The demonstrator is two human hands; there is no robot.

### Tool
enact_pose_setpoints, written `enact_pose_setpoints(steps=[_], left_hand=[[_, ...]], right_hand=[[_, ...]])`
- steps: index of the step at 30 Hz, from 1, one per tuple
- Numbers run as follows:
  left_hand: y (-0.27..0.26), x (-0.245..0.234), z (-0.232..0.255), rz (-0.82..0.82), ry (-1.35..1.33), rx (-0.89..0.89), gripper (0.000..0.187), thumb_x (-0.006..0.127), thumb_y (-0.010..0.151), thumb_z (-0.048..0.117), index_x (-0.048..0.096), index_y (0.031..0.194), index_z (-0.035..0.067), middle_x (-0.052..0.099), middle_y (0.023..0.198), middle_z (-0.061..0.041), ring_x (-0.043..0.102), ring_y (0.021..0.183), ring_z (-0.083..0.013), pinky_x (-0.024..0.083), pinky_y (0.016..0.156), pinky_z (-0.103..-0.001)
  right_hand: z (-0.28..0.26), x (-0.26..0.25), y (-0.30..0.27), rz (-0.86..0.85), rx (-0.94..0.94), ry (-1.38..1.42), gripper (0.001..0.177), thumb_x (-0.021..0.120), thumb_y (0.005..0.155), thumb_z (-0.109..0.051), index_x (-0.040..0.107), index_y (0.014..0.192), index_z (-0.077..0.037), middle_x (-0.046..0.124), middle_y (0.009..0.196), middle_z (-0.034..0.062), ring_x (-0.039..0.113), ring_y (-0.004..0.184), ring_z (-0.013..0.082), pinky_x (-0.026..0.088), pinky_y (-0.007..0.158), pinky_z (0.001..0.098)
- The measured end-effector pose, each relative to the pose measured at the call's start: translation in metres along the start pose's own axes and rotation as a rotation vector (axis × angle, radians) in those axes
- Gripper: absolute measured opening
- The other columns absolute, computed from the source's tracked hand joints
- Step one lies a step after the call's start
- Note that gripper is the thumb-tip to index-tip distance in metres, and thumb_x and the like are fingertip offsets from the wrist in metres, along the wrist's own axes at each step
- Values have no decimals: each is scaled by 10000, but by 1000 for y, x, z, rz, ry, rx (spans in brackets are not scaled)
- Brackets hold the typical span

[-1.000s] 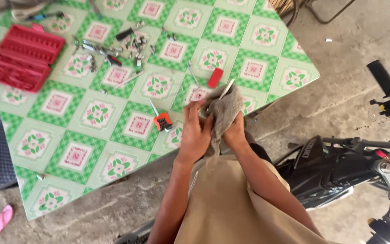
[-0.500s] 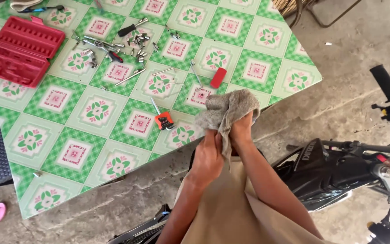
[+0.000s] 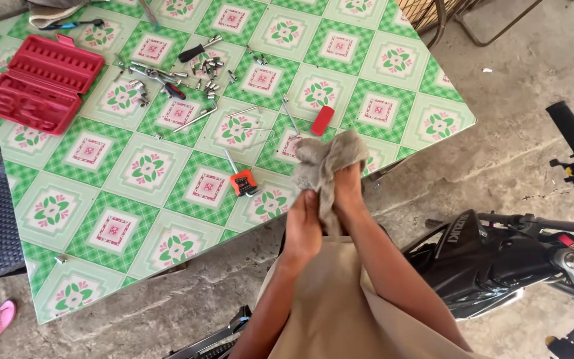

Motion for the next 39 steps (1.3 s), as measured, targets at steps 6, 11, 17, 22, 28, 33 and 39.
enact_pose_setpoints(steps=[6, 11, 17, 22, 28, 33, 39], left_hand=[[9, 1, -45, 222, -1132, -449, 337, 309, 1083, 272, 535, 974, 47, 578, 791, -43, 558, 704, -155, 481, 663, -322], [-9, 4, -26, 49, -326, -102, 414, 386, 1148, 330, 478, 812, 106, 385, 638, 62, 343, 538, -55, 306, 471, -268], [-5, -14, 8, 113, -216, 34, 383, 390, 1142, 296, 531, 848, 96, 475, 717, 55, 397, 643, -45, 365, 560, -277], [-28, -15, -2, 60, -9, -15, 395, 393, 1144, 302, 509, 823, 104, 415, 675, 44, 367, 605, -45, 338, 525, -256], [-45, -28, 34, -14, -258, -50, 384, 403, 1135, 336, 517, 897, 58, 447, 706, 29, 390, 612, -71, 352, 551, -265], [-39, -39, 65, 40, -113, 4, 376, 411, 1131, 323, 553, 932, 37, 415, 714, 27, 341, 640, -68, 309, 556, -255], [-38, -38, 117, 71, 132, 235, 344, 405, 1155, 258, 562, 965, 17, 485, 750, -19, 419, 699, -115, 402, 624, -324]], right_hand=[[20, -3, -18, -201, -397, -606, 842, 761, 849, -95, 260, 1520, -6, 490, 1390, 150, 504, 1261, 266, 476, 1025, 416], [53, -58, 30, -41, -152, -225, 671, 635, 1003, -189, 310, 1562, -11, 538, 1437, 104, 556, 1295, 241, 469, 1088, 403], [54, -34, -11, -203, -413, -550, 539, 700, 984, -127, 474, 1459, -11, 604, 1362, 123, 611, 1214, 225, 521, 1053, 365], [-1, -32, 10, 9, -137, 15, 389, 697, 949, -162, 515, 1274, -51, 605, 1153, 93, 663, 965, 238, 590, 805, 412], [5, -77, 17, -73, -163, 461, 392, 659, 1034, -299, 518, 1294, -41, 618, 1222, 103, 685, 1080, 231, 618, 919, 386], [19, -53, -30, -65, -92, 72, 443, 664, 1061, -305, 559, 1381, -16, 649, 1171, 91, 650, 951, 184, 562, 773, 347], [43, -41, -50, -312, -91, 47, 451, 731, 998, -126, 546, 1387, 10, 675, 1168, 130, 682, 998, 244, 594, 838, 390]])
Point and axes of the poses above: each hand's wrist, its own y-axis towards the middle knuckle, its own x-axis out of the palm, z = x × y, the point moved 10 cm from there along y, towards the middle knuckle
